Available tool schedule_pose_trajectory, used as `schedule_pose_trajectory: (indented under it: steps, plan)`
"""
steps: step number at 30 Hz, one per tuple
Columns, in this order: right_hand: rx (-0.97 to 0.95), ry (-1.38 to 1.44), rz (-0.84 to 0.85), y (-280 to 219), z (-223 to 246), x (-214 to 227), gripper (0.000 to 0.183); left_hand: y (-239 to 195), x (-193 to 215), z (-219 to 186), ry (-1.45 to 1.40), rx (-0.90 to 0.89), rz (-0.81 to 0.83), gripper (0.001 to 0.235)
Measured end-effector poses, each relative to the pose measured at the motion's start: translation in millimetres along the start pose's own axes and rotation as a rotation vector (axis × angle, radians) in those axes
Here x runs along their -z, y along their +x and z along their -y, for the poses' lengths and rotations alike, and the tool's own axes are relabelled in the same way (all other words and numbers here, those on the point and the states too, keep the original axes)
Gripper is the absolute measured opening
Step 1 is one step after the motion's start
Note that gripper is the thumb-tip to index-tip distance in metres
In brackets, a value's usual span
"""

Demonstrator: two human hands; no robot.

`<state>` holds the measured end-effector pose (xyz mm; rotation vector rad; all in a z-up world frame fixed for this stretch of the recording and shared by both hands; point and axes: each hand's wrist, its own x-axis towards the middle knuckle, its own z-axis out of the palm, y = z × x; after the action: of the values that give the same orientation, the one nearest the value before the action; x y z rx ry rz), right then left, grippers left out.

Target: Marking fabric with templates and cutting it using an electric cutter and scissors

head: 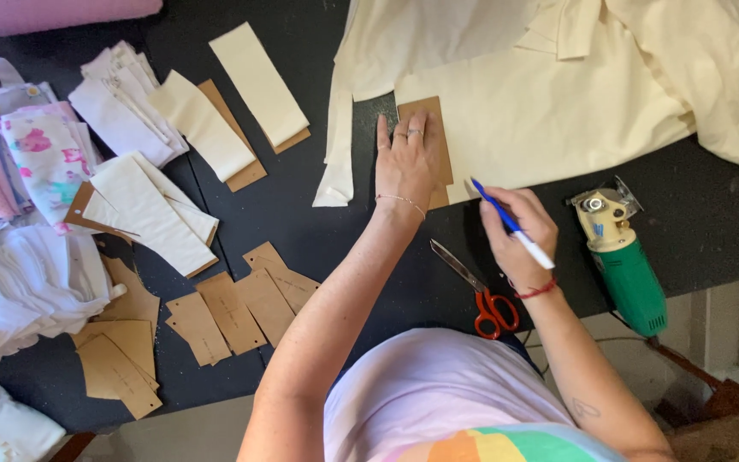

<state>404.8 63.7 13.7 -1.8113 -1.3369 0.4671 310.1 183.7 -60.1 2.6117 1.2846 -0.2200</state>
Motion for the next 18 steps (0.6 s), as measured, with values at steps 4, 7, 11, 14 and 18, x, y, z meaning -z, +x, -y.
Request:
schedule_pose_trajectory:
  steps: [4,7,11,14,18]
  plan:
    - [-0.219,-0.33,0.175,-31,-31,27,0.019,-17,-1,8,-0.081,-0.119,-0.015,0.095]
    - [-0.512,-0.522,0.522,-38,-15,42,0.029,-19,-23,13,-0.085,-0.191,-0.14,0.089]
    - [-0.583,-0.427,0.411,-45,-26,43,0.033,-42,-15,26,-0.139,-0.303,-0.555,0.042]
    - [-0.273,-0.41,0.057,-56,-46,52,0.025,-94,51,37,-0.138,-0.264,-0.703,0.032]
    - [0.044,-0.686,-0.244,-60,-40,93,0.049,-163,82,64,0.006,-0.164,-0.793,0.024]
